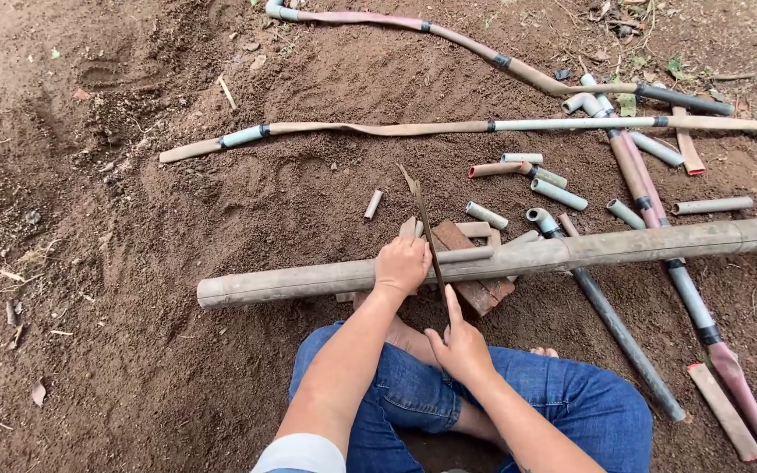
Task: A person sits on the ground and uses a hand saw to cut through a thick bamboo pole.
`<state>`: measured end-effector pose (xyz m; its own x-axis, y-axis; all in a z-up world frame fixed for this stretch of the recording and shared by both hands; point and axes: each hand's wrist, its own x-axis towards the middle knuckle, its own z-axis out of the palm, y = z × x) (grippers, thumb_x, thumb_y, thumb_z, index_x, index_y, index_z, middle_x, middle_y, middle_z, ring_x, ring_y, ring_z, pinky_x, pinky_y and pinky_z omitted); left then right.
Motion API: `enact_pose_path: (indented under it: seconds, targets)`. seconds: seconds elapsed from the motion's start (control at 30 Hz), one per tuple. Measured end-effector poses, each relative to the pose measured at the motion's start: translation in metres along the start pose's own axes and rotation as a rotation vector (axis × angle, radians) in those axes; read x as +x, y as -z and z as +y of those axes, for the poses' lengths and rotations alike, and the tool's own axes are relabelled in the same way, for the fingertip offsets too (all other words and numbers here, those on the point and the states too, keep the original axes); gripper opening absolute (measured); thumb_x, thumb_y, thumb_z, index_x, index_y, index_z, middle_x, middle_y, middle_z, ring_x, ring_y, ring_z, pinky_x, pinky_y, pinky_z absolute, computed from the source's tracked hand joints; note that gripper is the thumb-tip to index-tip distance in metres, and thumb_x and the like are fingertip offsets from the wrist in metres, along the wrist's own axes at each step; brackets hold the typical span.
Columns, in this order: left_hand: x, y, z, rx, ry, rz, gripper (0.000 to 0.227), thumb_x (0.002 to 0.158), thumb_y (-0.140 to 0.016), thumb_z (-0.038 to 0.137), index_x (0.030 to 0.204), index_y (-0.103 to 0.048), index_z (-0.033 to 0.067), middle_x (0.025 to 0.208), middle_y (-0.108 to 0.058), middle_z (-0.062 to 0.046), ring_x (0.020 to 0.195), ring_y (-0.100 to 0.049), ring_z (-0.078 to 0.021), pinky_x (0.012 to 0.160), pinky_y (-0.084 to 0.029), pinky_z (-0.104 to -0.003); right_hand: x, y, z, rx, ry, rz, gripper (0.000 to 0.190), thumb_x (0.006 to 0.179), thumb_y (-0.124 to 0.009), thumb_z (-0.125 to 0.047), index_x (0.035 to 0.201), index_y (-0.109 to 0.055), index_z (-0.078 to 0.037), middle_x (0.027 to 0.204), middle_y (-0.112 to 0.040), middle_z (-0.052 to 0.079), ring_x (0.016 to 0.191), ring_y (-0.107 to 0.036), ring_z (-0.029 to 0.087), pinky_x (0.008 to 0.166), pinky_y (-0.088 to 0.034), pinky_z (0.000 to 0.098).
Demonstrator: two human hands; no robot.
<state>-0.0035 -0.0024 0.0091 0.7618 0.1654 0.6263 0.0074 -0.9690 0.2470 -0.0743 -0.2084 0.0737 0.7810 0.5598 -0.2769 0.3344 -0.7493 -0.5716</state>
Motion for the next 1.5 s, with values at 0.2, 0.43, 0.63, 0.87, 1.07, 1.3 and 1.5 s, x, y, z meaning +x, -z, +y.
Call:
enact_pose_path:
  seconds: [0.2, 0.43, 0.63, 0.87, 1.07, 1.3, 1.5]
  targets:
    - [0.000, -0.003, -0.002, 0.012, 0.019, -0.011, 0.029, 0.097, -0.056, 0.031, 0.074, -0.062, 0.0136, 0.069, -0.064, -0.008, 0.070, -0.071, -0.0289, 0.061, -0.058, -0.039, -0.017, -0.011, 0.013, -0.021, -0.061, -0.014, 0.097, 0.100, -0.067, -0.029, 0.173, -0.006, -0.011, 0.071, -0.067, 0.009, 0.066, -0.068, 0.029, 0.061, -0.053, 0.0394]
    - [-0.010, -0.017, -0.003, 0.044, 0.033, 0.030, 0.025, 0.092, -0.059, 0.032, 0.074, -0.062, 0.0157, 0.069, -0.064, -0.006, 0.069, -0.070, -0.0274, 0.059, -0.058, -0.039, 0.033, 0.027, -0.032, -0.043, -0.078, -0.012, 0.098, 0.097, -0.071, -0.034, 0.174, -0.015, -0.011, 0.073, -0.072, 0.009, 0.072, -0.072, 0.032, 0.066, -0.055, 0.0424]
    - [0.000, 0.010, 0.002, -0.028, 0.037, 0.036, 0.026, 0.091, -0.059, 0.032, 0.074, -0.063, 0.0138, 0.070, -0.063, -0.007, 0.071, -0.070, -0.0281, 0.061, -0.059, -0.039, -0.004, -0.005, -0.012, -0.014, -0.107, 0.025, 0.091, 0.102, -0.064, -0.027, 0.174, -0.012, -0.007, 0.067, -0.066, 0.011, 0.060, -0.067, 0.026, 0.059, -0.053, 0.0359]
    - [-0.005, 0.000, 0.001, -0.052, 0.109, -0.054, 0.023, 0.098, -0.060, 0.026, 0.087, -0.071, 0.0094, 0.090, -0.074, -0.010, 0.080, -0.069, -0.0280, 0.066, -0.055, -0.037, -0.004, 0.002, -0.013, -0.077, -0.161, 0.052, 0.104, 0.091, -0.072, -0.035, 0.174, -0.014, -0.010, 0.066, -0.071, 0.008, 0.061, -0.072, 0.028, 0.062, -0.059, 0.0387]
    - [0.000, 0.006, 0.001, 0.036, 0.015, 0.083, 0.021, 0.087, -0.060, 0.031, 0.072, -0.059, 0.0168, 0.070, -0.060, -0.003, 0.070, -0.068, -0.0245, 0.057, -0.058, -0.037, 0.033, 0.021, -0.025, 0.012, -0.083, -0.035, 0.095, 0.100, -0.067, -0.035, 0.174, -0.013, -0.006, 0.067, -0.069, 0.009, 0.055, -0.064, 0.021, 0.052, -0.048, 0.0306]
    - [-0.013, -0.025, -0.012, 0.034, 0.016, 0.079, 0.019, 0.085, -0.061, 0.032, 0.074, -0.062, 0.0164, 0.071, -0.061, -0.003, 0.071, -0.068, -0.0256, 0.057, -0.058, -0.037, -0.025, -0.016, 0.003, -0.007, -0.124, -0.057, 0.091, 0.103, -0.063, -0.028, 0.173, -0.008, -0.008, 0.069, -0.068, 0.008, 0.058, -0.064, 0.022, 0.053, -0.049, 0.0320]
    - [-0.013, -0.016, -0.011, 0.140, -0.110, 0.044, 0.017, 0.083, -0.066, 0.031, 0.073, -0.061, 0.0193, 0.070, -0.057, -0.003, 0.068, -0.064, -0.0262, 0.053, -0.054, -0.038, -0.002, -0.003, 0.013, 0.071, 0.002, 0.041, 0.089, 0.104, -0.064, -0.024, 0.173, -0.009, -0.010, 0.067, -0.065, 0.010, 0.057, -0.061, 0.024, 0.053, -0.049, 0.0334]
